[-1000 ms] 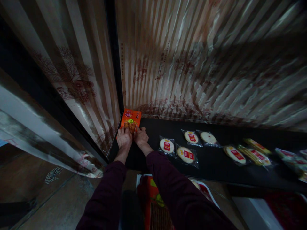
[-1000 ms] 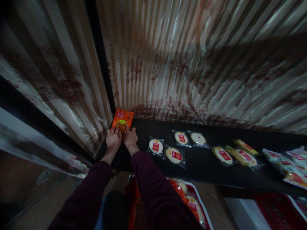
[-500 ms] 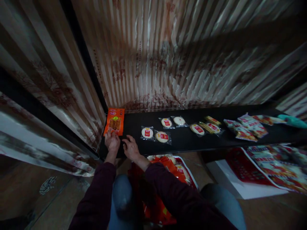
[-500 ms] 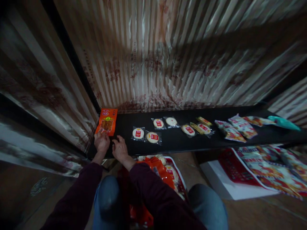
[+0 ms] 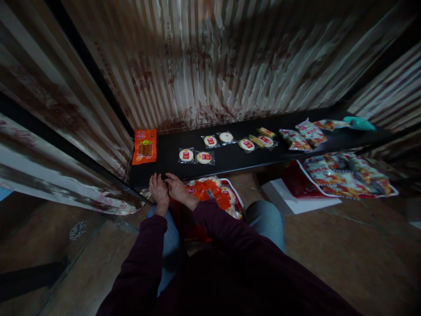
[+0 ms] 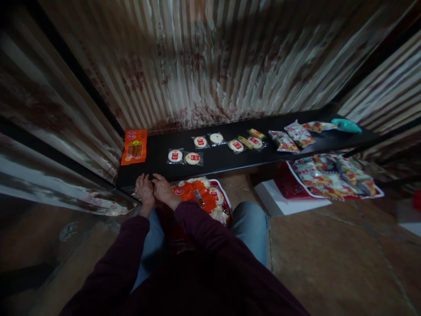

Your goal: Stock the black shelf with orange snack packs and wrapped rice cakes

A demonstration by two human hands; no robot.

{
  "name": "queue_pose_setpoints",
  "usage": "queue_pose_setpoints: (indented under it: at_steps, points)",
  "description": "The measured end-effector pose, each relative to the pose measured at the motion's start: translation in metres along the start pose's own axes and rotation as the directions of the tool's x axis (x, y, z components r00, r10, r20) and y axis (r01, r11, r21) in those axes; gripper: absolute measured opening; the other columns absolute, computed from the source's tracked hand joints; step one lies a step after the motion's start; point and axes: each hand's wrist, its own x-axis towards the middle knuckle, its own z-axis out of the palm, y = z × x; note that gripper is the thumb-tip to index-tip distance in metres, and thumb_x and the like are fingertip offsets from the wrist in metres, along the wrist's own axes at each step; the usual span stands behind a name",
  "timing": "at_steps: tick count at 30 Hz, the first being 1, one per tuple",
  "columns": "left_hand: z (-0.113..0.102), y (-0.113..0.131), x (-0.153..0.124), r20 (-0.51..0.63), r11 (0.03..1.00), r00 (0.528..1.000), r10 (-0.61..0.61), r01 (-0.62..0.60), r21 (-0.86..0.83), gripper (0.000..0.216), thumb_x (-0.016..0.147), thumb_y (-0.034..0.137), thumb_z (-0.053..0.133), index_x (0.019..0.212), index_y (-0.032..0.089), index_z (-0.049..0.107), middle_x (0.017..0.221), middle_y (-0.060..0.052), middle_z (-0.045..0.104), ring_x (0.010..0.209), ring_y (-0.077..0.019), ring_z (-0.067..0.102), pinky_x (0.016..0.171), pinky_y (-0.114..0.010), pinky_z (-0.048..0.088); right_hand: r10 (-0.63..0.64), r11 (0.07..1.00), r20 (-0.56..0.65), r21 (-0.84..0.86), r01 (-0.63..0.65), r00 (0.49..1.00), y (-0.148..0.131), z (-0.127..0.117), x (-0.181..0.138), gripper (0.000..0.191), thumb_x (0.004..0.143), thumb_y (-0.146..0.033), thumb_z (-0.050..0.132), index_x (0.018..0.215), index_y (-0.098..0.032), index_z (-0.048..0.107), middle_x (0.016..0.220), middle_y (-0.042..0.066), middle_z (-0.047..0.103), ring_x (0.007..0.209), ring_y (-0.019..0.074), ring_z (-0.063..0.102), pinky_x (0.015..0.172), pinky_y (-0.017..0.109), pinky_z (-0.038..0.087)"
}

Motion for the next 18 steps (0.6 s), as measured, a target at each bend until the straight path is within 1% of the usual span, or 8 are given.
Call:
queue_pose_setpoints:
  at_steps: [2, 4, 7, 8, 11, 13, 15, 18]
  points:
    - [-0.002, 0.004, -0.015, 0.048, 1.000, 0.999, 0.019, -0.019, -0.006, 0.043, 0.086, 0.014, 0.039, 0.126, 0.015, 0.054, 0.139, -0.014, 0.049, 0.137, -0.0278, 0.034, 0.109, -0.049, 0.033, -0.037, 0.999, 0.029, 0.000, 0.037, 0.999, 0.004, -0.003, -0.012, 0.038, 0.078, 0.000, 0.045, 0.106, -0.012, 0.068, 0.142, 0.013, 0.047, 0.132, 0.0182, 0.043, 0.110, 0.035, 0.037]
    - [-0.004, 0.007, -0.031, 0.100, 0.998, 0.993, 0.059, -0.057, -0.019, 0.048, 0.086, 0.014, 0.040, 0.133, 0.011, 0.046, 0.147, -0.016, 0.040, 0.143, -0.0278, 0.022, 0.112, -0.048, 0.030, -0.071, 0.997, 0.066, -0.011, 0.072, 0.995, 0.007, -0.007, -0.024, 0.036, 0.078, 0.000, 0.046, 0.102, -0.013, 0.069, 0.146, 0.013, 0.043, 0.134, 0.0191, 0.041, 0.110, 0.037, 0.037]
    - [-0.003, 0.010, -0.059, 0.157, 0.992, 0.980, 0.119, -0.112, -0.055, 0.051, 0.085, 0.018, 0.044, 0.135, 0.007, 0.042, 0.152, -0.020, 0.027, 0.145, -0.0298, 0.012, 0.114, -0.049, 0.026, -0.056, 0.995, 0.071, -0.076, 0.061, 0.996, 0.008, -0.017, -0.045, 0.032, 0.082, -0.005, 0.047, 0.104, -0.012, 0.068, 0.145, 0.014, 0.043, 0.135, 0.0196, 0.039, 0.111, 0.037, 0.034]
    - [-0.002, 0.011, -0.071, 0.176, 0.991, 0.976, 0.127, -0.116, -0.067, 0.051, 0.084, 0.019, 0.045, 0.133, 0.006, 0.043, 0.153, -0.021, 0.026, 0.145, -0.0305, 0.013, 0.114, -0.050, 0.026, -0.027, 0.994, 0.055, -0.108, 0.033, 0.998, 0.009, -0.021, -0.054, 0.031, 0.084, -0.007, 0.046, 0.106, -0.012, 0.068, 0.143, 0.014, 0.045, 0.135, 0.0194, 0.039, 0.112, 0.037, 0.032]
    - [0.006, 0.011, -0.108, 0.252, 0.990, 0.960, 0.123, -0.101, -0.098, 0.052, 0.081, 0.016, 0.046, 0.132, 0.005, 0.043, 0.148, -0.024, 0.033, 0.144, -0.0315, 0.018, 0.114, -0.052, 0.026, 0.138, 0.969, -0.028, -0.204, -0.141, 0.990, 0.016, -0.037, -0.083, 0.035, 0.086, -0.011, 0.046, 0.116, -0.016, 0.064, 0.139, 0.011, 0.050, 0.133, 0.0192, 0.041, 0.110, 0.038, 0.033]
    - [0.011, 0.012, -0.132, 0.297, 0.990, 0.950, 0.101, -0.067, -0.120, 0.054, 0.083, 0.015, 0.042, 0.135, 0.003, 0.040, 0.143, -0.024, 0.041, 0.141, -0.0299, 0.025, 0.114, -0.051, 0.027, 0.251, 0.927, -0.085, -0.267, -0.265, 0.964, 0.026, -0.048, -0.102, 0.034, 0.086, -0.014, 0.049, 0.117, -0.018, 0.063, 0.137, 0.010, 0.051, 0.128, 0.0216, 0.044, 0.107, 0.039, 0.036]
    - [0.013, 0.012, -0.152, 0.308, 0.992, 0.949, 0.060, -0.023, -0.124, 0.052, 0.086, 0.019, 0.039, 0.135, 0.002, 0.039, 0.141, -0.025, 0.043, 0.140, -0.0300, 0.028, 0.114, -0.051, 0.026, 0.327, 0.883, -0.142, -0.307, -0.356, 0.934, 0.037, -0.057, -0.118, 0.033, 0.088, -0.016, 0.047, 0.117, -0.018, 0.063, 0.132, 0.010, 0.055, 0.124, 0.0224, 0.047, 0.104, 0.037, 0.039]
    - [0.013, 0.012, -0.167, 0.290, 0.990, 0.956, 0.052, -0.011, -0.141, 0.052, 0.087, 0.023, 0.038, 0.135, 0.003, 0.040, 0.146, -0.024, 0.036, 0.143, -0.0303, 0.022, 0.115, -0.052, 0.023, 0.329, 0.869, -0.136, -0.344, -0.356, 0.935, 0.046, -0.064, -0.135, 0.033, 0.089, -0.018, 0.045, 0.117, -0.017, 0.063, 0.131, 0.008, 0.056, 0.122, 0.0218, 0.046, 0.104, 0.033, 0.037]
